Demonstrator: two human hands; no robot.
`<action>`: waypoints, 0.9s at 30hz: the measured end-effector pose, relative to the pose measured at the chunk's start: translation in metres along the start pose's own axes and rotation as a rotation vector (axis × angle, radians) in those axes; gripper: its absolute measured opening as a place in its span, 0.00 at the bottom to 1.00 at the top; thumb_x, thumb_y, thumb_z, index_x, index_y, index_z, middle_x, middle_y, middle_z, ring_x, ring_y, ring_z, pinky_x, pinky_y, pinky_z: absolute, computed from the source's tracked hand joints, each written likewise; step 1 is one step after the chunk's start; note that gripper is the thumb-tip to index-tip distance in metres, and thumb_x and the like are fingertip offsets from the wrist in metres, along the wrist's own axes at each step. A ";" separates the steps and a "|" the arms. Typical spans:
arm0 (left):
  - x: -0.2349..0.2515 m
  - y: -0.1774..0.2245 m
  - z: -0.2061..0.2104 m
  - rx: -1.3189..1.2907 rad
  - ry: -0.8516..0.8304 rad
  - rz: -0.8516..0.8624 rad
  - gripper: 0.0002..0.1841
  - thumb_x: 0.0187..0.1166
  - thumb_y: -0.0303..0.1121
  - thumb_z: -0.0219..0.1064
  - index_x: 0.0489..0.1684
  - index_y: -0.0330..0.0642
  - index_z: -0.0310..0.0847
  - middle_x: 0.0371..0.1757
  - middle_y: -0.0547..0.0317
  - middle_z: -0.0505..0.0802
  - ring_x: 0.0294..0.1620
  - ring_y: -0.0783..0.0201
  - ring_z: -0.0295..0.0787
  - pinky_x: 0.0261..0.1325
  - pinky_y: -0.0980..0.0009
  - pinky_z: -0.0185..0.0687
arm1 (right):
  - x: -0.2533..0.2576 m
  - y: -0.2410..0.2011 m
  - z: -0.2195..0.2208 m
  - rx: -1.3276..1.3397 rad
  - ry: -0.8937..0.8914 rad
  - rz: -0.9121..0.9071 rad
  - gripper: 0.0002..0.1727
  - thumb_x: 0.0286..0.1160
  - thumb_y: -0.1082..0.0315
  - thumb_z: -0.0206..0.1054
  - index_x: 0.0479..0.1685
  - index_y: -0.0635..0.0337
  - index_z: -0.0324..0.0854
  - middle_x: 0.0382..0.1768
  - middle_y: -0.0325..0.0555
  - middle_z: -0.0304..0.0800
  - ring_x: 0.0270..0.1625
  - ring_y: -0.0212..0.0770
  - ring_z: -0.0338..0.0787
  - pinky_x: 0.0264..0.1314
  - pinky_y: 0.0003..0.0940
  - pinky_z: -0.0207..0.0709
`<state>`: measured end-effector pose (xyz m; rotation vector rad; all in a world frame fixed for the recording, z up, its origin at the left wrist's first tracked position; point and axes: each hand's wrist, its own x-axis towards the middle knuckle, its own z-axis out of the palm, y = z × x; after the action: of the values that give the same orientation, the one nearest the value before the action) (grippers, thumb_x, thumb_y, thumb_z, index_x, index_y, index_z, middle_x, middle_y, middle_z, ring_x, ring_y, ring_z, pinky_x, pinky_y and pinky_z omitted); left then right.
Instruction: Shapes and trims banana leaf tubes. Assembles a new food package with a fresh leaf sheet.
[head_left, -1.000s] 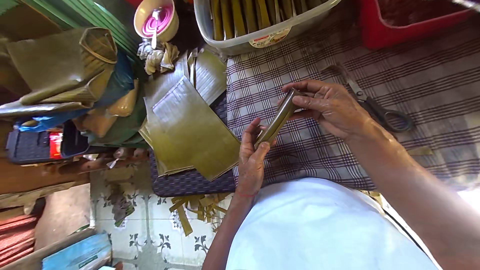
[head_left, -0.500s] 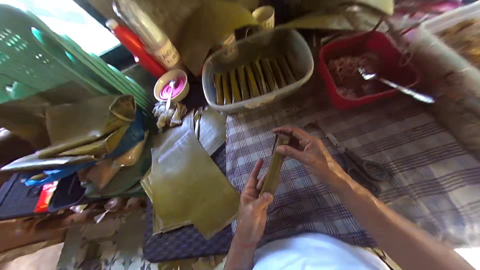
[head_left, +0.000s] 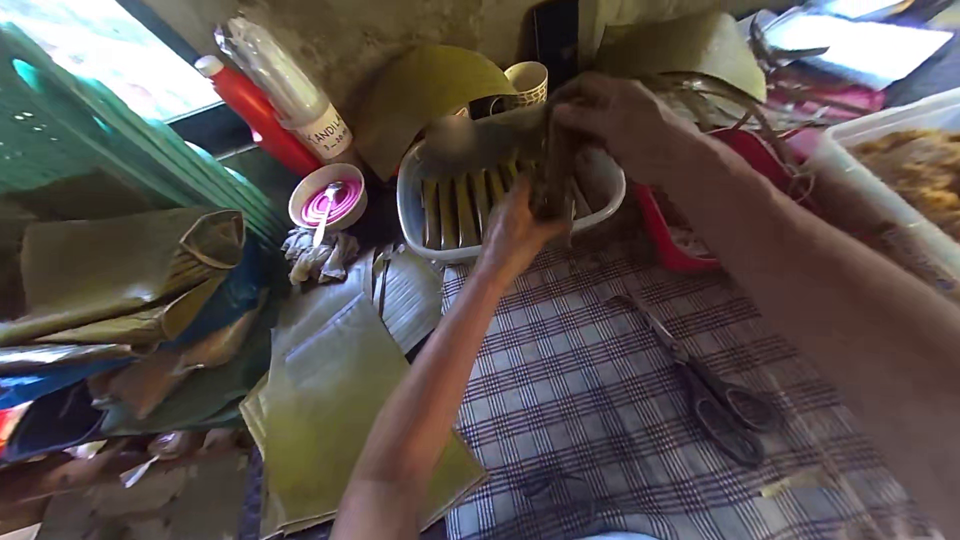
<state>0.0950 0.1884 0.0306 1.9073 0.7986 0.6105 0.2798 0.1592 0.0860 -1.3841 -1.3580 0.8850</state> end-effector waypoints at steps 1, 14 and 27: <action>0.018 0.002 0.000 0.007 -0.009 -0.020 0.38 0.69 0.26 0.78 0.83 0.36 0.65 0.63 0.41 0.88 0.60 0.54 0.90 0.65 0.54 0.87 | 0.015 0.000 -0.006 -0.021 -0.006 0.023 0.14 0.91 0.63 0.57 0.65 0.59 0.75 0.51 0.43 0.86 0.45 0.31 0.88 0.48 0.30 0.84; 0.074 -0.013 0.025 0.454 -0.067 -0.234 0.58 0.65 0.43 0.84 0.94 0.41 0.42 0.60 0.35 0.89 0.60 0.39 0.89 0.64 0.41 0.83 | 0.083 0.065 -0.028 -0.133 -0.184 0.211 0.14 0.88 0.66 0.60 0.65 0.59 0.76 0.48 0.45 0.86 0.42 0.34 0.88 0.44 0.32 0.85; 0.011 -0.057 0.058 0.858 0.061 0.466 0.23 0.79 0.51 0.69 0.60 0.43 0.90 0.74 0.52 0.87 0.79 0.51 0.79 0.79 0.51 0.71 | 0.090 0.092 -0.009 -0.339 -0.104 0.391 0.16 0.87 0.71 0.59 0.67 0.65 0.82 0.59 0.56 0.86 0.47 0.41 0.84 0.53 0.39 0.79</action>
<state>0.1270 0.1832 -0.0448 2.9231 0.7092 0.6604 0.3248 0.2550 0.0119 -1.9338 -1.3835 1.0228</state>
